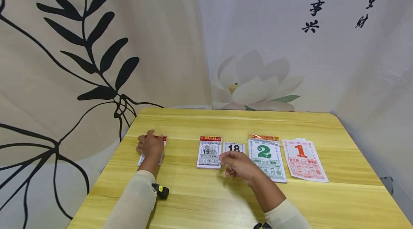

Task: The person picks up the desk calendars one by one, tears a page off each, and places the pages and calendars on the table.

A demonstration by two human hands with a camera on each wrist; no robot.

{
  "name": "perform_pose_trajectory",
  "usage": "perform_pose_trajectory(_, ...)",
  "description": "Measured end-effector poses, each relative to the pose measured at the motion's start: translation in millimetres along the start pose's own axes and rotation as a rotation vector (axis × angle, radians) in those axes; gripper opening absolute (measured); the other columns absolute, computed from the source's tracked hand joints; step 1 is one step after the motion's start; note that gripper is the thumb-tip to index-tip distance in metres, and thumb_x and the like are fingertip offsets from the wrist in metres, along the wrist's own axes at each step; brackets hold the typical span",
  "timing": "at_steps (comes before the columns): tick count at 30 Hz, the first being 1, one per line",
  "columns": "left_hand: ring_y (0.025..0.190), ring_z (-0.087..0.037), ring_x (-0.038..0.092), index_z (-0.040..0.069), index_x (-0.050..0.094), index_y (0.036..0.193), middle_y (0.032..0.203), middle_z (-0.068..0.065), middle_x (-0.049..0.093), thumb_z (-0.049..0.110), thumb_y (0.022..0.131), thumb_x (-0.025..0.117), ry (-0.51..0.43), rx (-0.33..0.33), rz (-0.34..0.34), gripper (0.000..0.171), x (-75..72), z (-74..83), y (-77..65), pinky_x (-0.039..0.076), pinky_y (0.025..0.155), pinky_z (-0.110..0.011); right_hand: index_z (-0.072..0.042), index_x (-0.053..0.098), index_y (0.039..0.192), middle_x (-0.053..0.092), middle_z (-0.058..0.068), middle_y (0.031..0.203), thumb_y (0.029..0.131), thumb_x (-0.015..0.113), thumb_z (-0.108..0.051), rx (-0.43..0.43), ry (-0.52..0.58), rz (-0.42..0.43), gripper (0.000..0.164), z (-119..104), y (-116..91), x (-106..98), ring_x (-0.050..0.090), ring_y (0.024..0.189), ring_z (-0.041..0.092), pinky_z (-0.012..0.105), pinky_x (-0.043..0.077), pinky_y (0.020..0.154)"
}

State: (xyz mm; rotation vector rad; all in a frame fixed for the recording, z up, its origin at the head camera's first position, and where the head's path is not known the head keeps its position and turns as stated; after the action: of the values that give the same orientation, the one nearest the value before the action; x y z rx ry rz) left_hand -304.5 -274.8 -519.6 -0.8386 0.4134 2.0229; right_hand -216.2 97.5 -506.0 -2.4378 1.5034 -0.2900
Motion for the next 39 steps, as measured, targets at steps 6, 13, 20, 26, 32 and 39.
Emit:
perform_pose_trajectory(6,0.139,-0.059,0.042,0.009,0.049,0.158,0.155,-0.033,0.034,0.026,0.111,0.064,-0.062,0.003,0.056,0.053,-4.1,4.2,-1.7,0.026,0.123,-0.069,0.006,0.053,0.148,0.068,0.006,0.119,0.113,0.060,-0.027,-0.002,-0.001,-0.005,0.049,-1,-1,1,0.063,0.077,0.012,0.028,0.050,0.072)
perform_pose_trajectory(13,0.122,-0.052,0.063,0.003,0.061,0.146,0.150,-0.029,0.046,0.019,0.109,0.067,-0.149,0.046,0.100,0.041,-9.9,17.2,-3.5,0.053,0.105,-0.062,0.006,0.055,0.146,0.068,0.007,0.119,0.112,0.061,-0.029,0.002,0.001,0.002,0.050,0,-1,-2,0.063,0.077,0.013,0.028,0.049,0.072)
perform_pose_trajectory(20,0.128,-0.050,0.061,-0.004,0.067,0.136,0.141,-0.031,0.052,0.014,0.107,0.068,-0.196,0.122,0.071,0.034,-10.0,37.0,-9.4,0.052,0.110,-0.059,0.006,0.055,0.145,0.068,0.006,0.118,0.112,0.063,-0.031,0.003,0.003,0.003,0.050,0,-1,-2,0.063,0.076,0.012,0.027,0.050,0.072)
perform_pose_trajectory(26,0.124,-0.047,0.061,-0.003,0.067,0.133,0.139,-0.029,0.052,0.013,0.110,0.064,-0.241,0.170,0.008,0.028,-4.0,51.4,-14.6,0.055,0.103,-0.056,0.005,0.056,0.144,0.070,0.004,0.116,0.111,0.064,-0.030,0.001,0.009,0.000,0.049,-1,-2,-2,0.063,0.076,0.012,0.027,0.050,0.072)
perform_pose_trajectory(32,0.126,-0.047,0.061,-0.002,0.065,0.135,0.137,-0.031,0.055,0.012,0.110,0.063,-0.269,0.235,0.002,0.029,-4.3,67.7,-22.6,0.053,0.107,-0.057,0.003,0.058,0.141,0.070,0.003,0.113,0.111,0.063,-0.029,-0.001,0.013,0.000,0.044,-1,-3,-1,0.063,0.076,0.012,0.027,0.049,0.071)
perform_pose_trajectory(39,0.126,-0.046,0.059,-0.001,0.058,0.146,0.144,-0.031,0.052,0.015,0.113,0.060,-0.282,0.237,-0.062,0.037,-1.3,84.9,-35.5,0.053,0.106,-0.058,0.005,0.058,0.141,0.071,0.004,0.112,0.111,0.064,-0.028,-0.006,0.015,-0.001,0.045,-1,-4,1,0.063,0.076,0.012,0.026,0.049,0.070)
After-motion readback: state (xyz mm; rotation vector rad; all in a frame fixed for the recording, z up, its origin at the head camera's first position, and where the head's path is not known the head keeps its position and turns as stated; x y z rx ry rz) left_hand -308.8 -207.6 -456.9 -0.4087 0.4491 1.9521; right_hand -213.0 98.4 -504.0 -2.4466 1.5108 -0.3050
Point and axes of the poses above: each hand's wrist, its own y-axis towards the middle knuckle, its own x-axis out of the palm, z = x × y, the point moved 8 cm from there along y, towards the middle knuckle
